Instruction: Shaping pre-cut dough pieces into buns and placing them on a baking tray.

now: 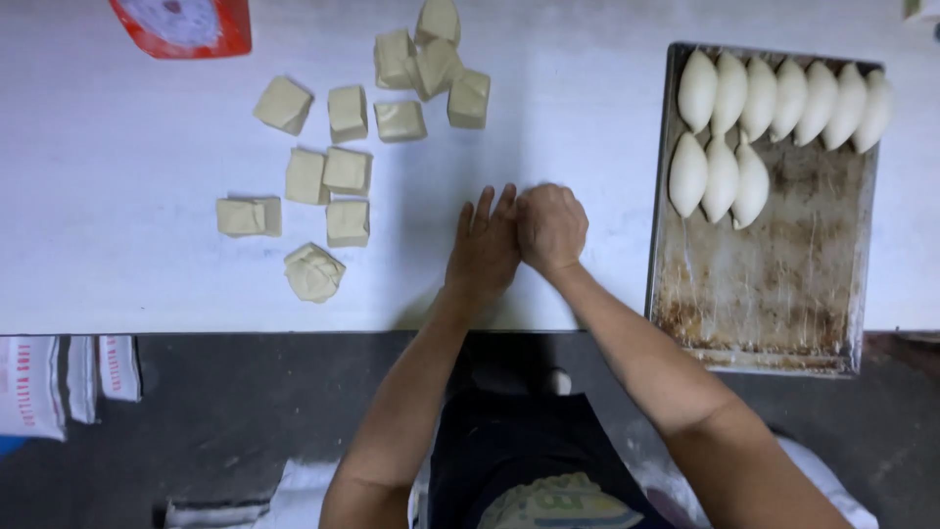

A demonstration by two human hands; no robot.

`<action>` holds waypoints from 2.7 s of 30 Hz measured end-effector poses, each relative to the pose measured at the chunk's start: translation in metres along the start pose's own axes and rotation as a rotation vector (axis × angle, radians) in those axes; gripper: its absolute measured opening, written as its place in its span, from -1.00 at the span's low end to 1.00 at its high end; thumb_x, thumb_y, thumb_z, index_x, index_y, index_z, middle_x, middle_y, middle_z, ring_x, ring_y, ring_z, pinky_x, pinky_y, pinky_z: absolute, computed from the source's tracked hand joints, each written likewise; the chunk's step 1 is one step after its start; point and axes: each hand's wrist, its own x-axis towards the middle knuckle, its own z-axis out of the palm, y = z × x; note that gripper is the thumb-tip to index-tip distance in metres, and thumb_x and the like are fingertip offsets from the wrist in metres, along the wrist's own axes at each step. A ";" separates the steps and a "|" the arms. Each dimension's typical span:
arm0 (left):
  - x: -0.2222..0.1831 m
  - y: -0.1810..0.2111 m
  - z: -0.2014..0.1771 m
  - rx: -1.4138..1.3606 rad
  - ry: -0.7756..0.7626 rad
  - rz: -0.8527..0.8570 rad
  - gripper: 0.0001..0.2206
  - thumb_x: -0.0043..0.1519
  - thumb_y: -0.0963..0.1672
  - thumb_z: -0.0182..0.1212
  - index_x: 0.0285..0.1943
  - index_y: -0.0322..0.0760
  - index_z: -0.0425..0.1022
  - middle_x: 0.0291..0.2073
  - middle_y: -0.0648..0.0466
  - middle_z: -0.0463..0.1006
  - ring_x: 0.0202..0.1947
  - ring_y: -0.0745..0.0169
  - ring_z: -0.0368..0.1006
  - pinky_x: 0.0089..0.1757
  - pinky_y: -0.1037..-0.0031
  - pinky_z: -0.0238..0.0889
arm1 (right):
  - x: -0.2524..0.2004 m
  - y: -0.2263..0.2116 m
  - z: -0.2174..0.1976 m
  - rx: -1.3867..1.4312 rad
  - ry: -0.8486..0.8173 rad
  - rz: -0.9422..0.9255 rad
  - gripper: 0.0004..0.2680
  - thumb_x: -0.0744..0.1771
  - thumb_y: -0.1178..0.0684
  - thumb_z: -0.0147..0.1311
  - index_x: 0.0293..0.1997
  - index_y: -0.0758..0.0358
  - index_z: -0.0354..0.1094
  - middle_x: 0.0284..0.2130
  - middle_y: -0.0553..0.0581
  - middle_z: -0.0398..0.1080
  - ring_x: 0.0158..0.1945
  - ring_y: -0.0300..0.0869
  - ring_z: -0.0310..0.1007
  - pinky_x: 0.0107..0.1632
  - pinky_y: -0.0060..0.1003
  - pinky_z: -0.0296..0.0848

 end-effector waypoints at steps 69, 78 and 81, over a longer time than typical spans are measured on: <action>0.009 0.007 0.015 -0.711 0.449 0.240 -0.68 0.46 -0.03 -0.20 0.07 -0.25 0.47 -0.17 -0.20 0.54 -0.08 -0.38 0.42 -0.05 0.01 0.25 | -0.025 -0.060 -0.115 0.790 -0.148 0.495 -0.50 0.45 -0.24 -0.54 0.36 0.22 0.29 0.23 0.37 0.36 0.32 0.24 0.29 0.36 0.12 0.22; 0.027 0.028 0.030 -0.546 0.620 -0.062 -0.62 0.48 0.08 -0.30 -0.17 -0.09 0.39 -0.35 0.02 0.47 -0.15 -0.08 0.43 -0.06 0.16 0.15 | -0.002 -0.074 -0.123 0.712 -0.201 0.778 -0.50 0.45 -0.28 -0.59 0.43 0.13 0.20 0.28 0.37 0.21 0.41 0.24 0.14 0.44 0.11 0.06; 0.010 0.014 0.019 -0.650 0.437 -0.004 -0.76 0.41 0.03 -0.12 0.06 -0.06 0.36 -0.15 -0.01 0.56 0.01 -0.04 0.38 0.04 0.15 0.09 | -0.019 -0.041 -0.126 0.882 -0.352 0.639 -0.56 0.44 -0.15 -0.42 0.45 0.20 0.17 0.38 0.42 0.11 0.49 0.30 -0.04 0.48 0.17 -0.07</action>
